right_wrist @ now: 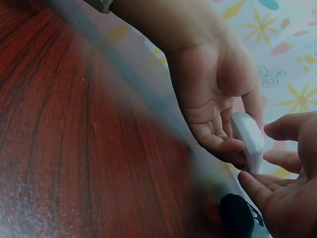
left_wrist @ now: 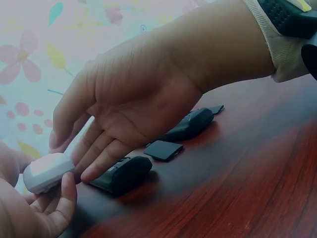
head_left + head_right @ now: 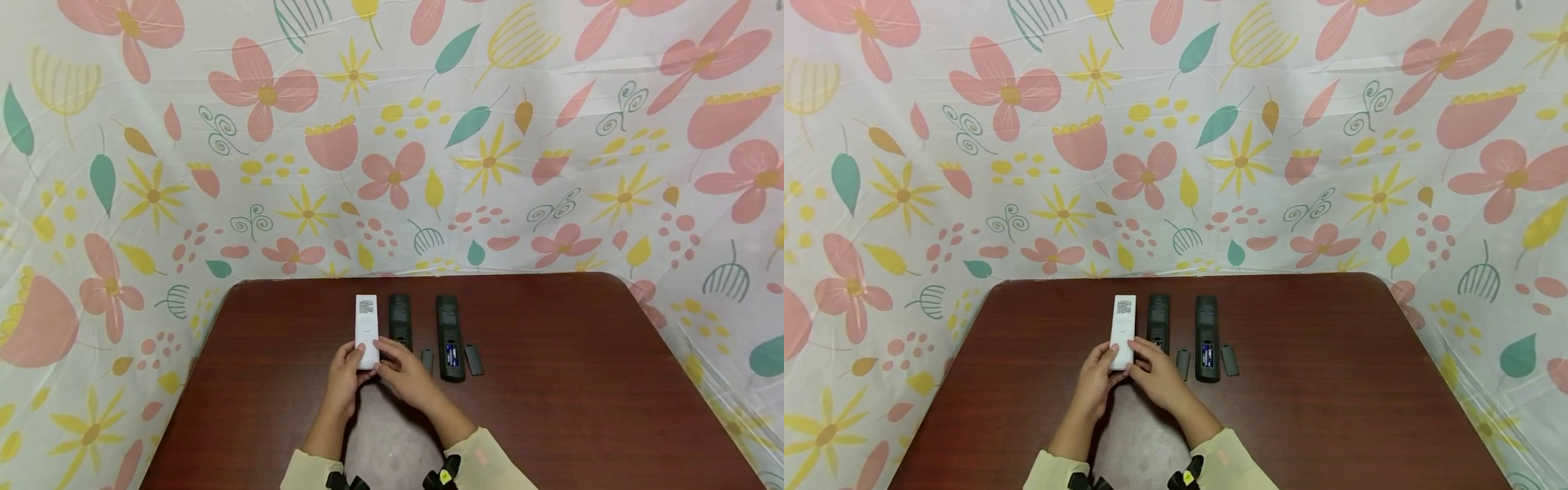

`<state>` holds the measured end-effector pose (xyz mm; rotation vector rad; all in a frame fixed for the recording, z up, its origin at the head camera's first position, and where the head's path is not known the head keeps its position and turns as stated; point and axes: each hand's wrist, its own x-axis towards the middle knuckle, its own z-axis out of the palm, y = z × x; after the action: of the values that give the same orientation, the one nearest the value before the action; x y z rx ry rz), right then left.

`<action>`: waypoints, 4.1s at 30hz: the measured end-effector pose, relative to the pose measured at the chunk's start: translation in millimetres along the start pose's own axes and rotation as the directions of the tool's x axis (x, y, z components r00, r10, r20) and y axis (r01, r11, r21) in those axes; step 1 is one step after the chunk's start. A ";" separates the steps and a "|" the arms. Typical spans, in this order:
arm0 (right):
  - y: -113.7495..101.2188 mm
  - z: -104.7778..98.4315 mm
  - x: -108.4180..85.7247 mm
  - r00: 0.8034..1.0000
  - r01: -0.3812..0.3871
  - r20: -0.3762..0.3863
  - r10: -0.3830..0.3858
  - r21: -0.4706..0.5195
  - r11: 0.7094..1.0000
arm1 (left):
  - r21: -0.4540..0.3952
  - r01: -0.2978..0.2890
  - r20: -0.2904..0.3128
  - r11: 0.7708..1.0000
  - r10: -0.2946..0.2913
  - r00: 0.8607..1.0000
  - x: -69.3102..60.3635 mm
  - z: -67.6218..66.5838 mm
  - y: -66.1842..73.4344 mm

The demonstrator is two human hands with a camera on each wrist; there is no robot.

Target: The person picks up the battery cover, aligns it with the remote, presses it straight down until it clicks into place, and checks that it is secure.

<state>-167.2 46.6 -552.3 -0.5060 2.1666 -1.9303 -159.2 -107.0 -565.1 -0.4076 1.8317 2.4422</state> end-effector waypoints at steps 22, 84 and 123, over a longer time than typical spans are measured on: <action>-0.9 5.9 3.3 0.997 -0.055 0.047 0.060 -0.110 0.992 | 0.150 -0.005 0.000 0.989 0.005 1.000 -1.3 -7.6 4.2; -11.1 20.2 1.9 0.992 -0.090 0.060 0.114 -0.316 0.945 | 0.815 -0.165 -0.049 0.556 0.350 0.936 -2.4 -9.0 1.0; -14.5 -7.2 -4.2 0.994 -0.035 -0.106 0.010 -0.237 0.971 | 0.723 -0.251 -0.084 0.643 0.442 0.893 -11.1 3.0 11.4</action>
<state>-164.1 53.5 -537.4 -0.4248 2.4765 -1.7286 -151.4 -106.2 -550.9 -0.3257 3.0000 1.6635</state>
